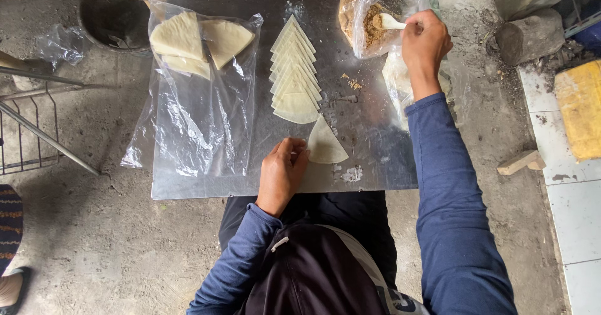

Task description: The person separates triangular pastry sheets, then uses a spoon to scoop a grainy filling onto each sheet. They fold the sheets into triangular samosa shapes and place them on the table. The process is repeated for several units.

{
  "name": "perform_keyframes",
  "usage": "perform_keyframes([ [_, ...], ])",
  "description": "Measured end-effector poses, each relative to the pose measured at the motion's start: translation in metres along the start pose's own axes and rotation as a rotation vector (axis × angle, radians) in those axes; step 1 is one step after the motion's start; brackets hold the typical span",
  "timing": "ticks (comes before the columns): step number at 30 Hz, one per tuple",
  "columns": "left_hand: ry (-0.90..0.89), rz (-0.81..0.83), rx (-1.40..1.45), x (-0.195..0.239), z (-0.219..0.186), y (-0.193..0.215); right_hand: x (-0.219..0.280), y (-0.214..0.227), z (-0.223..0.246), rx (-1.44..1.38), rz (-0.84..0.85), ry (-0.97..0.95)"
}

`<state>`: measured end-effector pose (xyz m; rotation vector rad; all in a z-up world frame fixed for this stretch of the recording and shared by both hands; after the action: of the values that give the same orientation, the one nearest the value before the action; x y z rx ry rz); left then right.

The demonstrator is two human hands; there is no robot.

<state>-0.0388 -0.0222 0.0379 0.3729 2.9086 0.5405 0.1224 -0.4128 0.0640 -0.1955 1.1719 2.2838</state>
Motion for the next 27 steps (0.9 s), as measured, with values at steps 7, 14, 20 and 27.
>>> perform_keyframes([
  [7, -0.037, -0.039, -0.065, 0.005, -0.006, 0.004, 0.024, 0.033, 0.009, -0.295, 0.013, 0.016],
  [14, 0.043, -0.023, -0.017, 0.008, 0.003, 0.007, 0.124, 0.054, 0.043, -0.653, 0.221, 0.016],
  [20, 0.031, -0.058, -0.057, 0.010, 0.002, 0.008, 0.213, 0.030, 0.058, -0.595, 0.451, -0.054],
  [27, 0.010, -0.073, -0.066, 0.011, 0.000, 0.007, 0.246, 0.041, 0.089, -0.407, 0.442, 0.197],
])
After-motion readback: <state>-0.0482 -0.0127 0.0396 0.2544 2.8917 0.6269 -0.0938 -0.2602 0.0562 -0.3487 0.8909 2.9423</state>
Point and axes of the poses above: each hand's wrist, its own x-axis away from the middle knuckle, its own y-axis out of the back of the hand, z = x × y, the point moved 9 cm from there along -x, towards the middle knuckle, and after that the axes turned 6 degrees about z, right-handed, at the moved point
